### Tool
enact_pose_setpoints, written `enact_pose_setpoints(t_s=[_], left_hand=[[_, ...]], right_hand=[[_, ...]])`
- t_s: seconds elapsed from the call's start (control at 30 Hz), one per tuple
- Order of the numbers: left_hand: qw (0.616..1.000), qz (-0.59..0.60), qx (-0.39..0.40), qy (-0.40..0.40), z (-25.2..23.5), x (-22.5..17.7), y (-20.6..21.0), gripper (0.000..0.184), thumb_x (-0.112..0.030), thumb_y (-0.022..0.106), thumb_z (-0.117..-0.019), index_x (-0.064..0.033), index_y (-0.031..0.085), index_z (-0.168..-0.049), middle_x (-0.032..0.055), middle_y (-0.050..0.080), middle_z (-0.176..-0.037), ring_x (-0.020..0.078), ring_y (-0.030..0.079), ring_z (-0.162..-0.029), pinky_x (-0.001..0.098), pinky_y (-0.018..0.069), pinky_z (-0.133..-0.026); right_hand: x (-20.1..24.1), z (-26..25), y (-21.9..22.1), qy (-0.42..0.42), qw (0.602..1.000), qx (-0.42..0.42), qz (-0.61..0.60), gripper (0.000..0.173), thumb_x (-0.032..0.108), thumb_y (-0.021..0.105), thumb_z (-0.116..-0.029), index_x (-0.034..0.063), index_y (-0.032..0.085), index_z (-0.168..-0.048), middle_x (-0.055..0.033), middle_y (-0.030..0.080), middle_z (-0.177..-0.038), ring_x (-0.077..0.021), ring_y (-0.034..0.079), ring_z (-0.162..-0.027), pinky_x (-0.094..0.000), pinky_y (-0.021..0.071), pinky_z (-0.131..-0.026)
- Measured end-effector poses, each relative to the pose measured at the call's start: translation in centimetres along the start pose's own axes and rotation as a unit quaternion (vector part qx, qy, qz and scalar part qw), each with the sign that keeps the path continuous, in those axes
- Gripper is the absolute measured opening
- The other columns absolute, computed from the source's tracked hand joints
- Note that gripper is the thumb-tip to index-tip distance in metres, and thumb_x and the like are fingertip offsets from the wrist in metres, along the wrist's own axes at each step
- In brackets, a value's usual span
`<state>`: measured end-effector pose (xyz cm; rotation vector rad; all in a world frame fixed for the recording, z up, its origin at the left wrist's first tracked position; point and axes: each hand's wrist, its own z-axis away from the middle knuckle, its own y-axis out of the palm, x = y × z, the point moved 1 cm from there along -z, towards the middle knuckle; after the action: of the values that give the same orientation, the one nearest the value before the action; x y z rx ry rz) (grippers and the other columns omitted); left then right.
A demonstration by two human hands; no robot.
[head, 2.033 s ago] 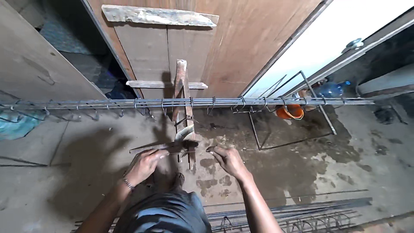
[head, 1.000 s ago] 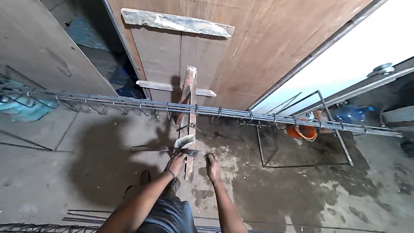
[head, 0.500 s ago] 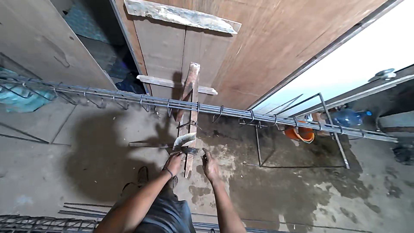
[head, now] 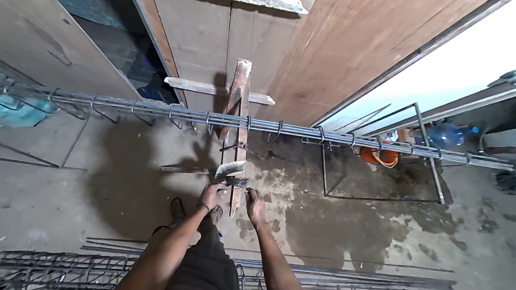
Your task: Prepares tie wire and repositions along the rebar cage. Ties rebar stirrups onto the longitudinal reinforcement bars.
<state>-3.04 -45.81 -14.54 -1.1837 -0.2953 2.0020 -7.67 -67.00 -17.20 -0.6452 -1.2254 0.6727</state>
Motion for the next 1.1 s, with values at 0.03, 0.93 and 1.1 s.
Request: enact_pose_setpoints(t_s=[0.03,0.93,1.1], left_hand=[[1.000,0.001,-0.006,-0.001,-0.2,0.4,-0.2,0.024,-0.019,0.062,-0.1015,-0.0104,0.075,-0.119,0.0086,0.072,-0.123,0.0218,0.065,-0.120,0.0420,0.0451,-0.111],[0.999,0.025,-0.019,0.009,4.0,4.0,-4.8,0.027,-0.020,0.060,-0.1028,-0.0096,0.072,-0.125,0.0113,0.071,-0.126,0.0248,0.066,-0.121,0.0450,0.0465,-0.110],[0.998,0.054,-0.029,0.026,10.3,10.5,-9.5,0.025,-0.020,0.062,-0.1024,-0.0062,0.073,-0.120,0.0130,0.073,-0.119,0.0243,0.070,-0.113,0.0449,0.0518,-0.105]], right_hand=[[0.0,0.1,0.2,-0.007,1.000,-0.005,-0.005,0.024,0.019,0.059,-0.1028,0.0064,0.074,-0.116,-0.0156,0.072,-0.109,-0.0289,0.072,-0.099,-0.0443,0.0589,-0.090],[6.8,5.0,-5.8,-0.123,0.986,-0.107,-0.030,0.014,0.005,0.064,-0.0963,0.0023,0.076,-0.103,-0.0111,0.076,-0.103,-0.0180,0.075,-0.092,-0.0331,0.0615,-0.086],[12.0,9.3,-9.5,-0.148,0.982,-0.117,0.004,0.014,0.009,0.066,-0.0953,0.0053,0.077,-0.102,-0.0070,0.075,-0.101,-0.0114,0.073,-0.086,-0.0274,0.0613,-0.080]])
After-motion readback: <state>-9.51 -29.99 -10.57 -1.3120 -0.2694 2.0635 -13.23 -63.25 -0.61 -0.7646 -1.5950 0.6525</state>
